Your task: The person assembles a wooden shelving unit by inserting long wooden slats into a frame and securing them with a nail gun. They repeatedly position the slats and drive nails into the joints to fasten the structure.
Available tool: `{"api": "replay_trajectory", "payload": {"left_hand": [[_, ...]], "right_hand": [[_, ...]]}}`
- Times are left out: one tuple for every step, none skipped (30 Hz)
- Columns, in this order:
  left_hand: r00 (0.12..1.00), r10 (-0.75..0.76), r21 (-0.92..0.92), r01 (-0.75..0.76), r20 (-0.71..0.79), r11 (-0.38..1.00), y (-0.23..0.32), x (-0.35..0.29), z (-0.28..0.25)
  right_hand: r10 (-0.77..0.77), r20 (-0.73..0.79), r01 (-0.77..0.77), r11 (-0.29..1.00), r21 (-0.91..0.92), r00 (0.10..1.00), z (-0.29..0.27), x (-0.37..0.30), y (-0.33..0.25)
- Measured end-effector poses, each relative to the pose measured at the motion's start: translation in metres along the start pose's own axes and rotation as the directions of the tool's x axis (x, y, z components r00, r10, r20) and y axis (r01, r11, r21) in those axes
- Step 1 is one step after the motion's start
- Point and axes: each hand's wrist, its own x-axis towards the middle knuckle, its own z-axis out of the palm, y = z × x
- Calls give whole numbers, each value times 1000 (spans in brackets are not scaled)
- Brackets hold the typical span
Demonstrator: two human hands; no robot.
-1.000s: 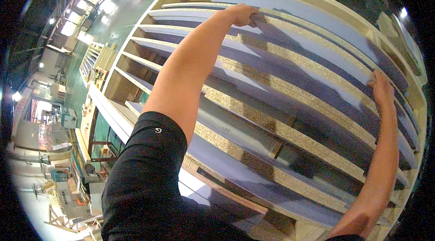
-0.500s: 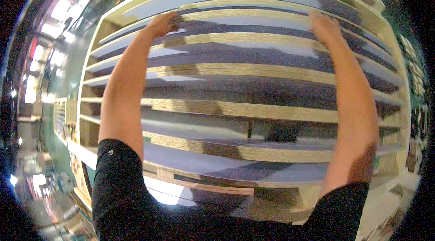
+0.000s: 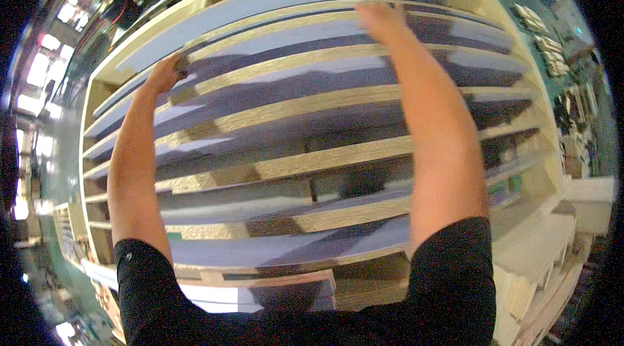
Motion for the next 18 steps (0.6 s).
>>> {"api": "replay_trajectory", "payload": {"left_hand": [[1000,16,-5,-16,-3,1000,-18,-4,3],[998,69,-21,-69,-12,997,-20,5,9],[995,87,40,-85,-58,996,4,6,2],[995,70,-39,-73,-76,997,-28,0,3],[995,48,-4,-48,-83,999,-12,-2,1],[996,11,-51,-15,-90,999,-14,-2,2],[995,-22,-97,12,-98,995,-16,0,2],[992,-1,-80,-8,-123,997,-3,0,-4],[992,11,-96,-23,-124,995,-4,0,-4],[993,19,-119,-33,-119,992,-11,-3,0],[993,25,-142,-41,-114,989,-17,-4,5],[998,15,-115,-22,-63,993,-10,0,4],[1000,1,-83,-2,-15,997,-1,3,-3],[999,-15,-51,17,32,999,7,4,-5],[1000,-21,-33,22,8,999,3,2,-4],[999,-27,-17,27,-17,999,-1,1,-2],[999,-33,0,33,-42,999,-5,-1,-1],[999,-36,-1,36,-12,999,-6,2,-1]], "right_hand": [[-15,20,15,1000,22,1000,4,2,-2],[62,91,-70,993,91,994,7,9,5],[79,117,-87,994,64,990,5,9,7],[49,120,-58,996,69,992,-6,19,-11],[58,143,-65,997,44,988,-10,21,-13],[17,95,-21,999,46,995,-13,21,-15],[31,105,-37,998,58,994,-17,20,-18],[47,122,-55,996,68,991,-20,17,-14],[50,115,-58,996,67,992,-22,17,-15],[48,116,-56,996,64,992,-23,14,-19],[44,116,-51,997,61,992,-24,10,-20],[49,115,-54,997,48,992,-23,7,-17],[51,109,-55,998,38,993,-22,5,-15],[51,103,-54,998,28,993,-21,4,-13],[47,113,-51,998,34,992,-24,5,-15],[42,123,-48,998,40,992,-26,5,-17],[38,133,-44,998,45,990,-28,6,-19],[38,120,-43,998,35,992,-25,6,-17]]}}
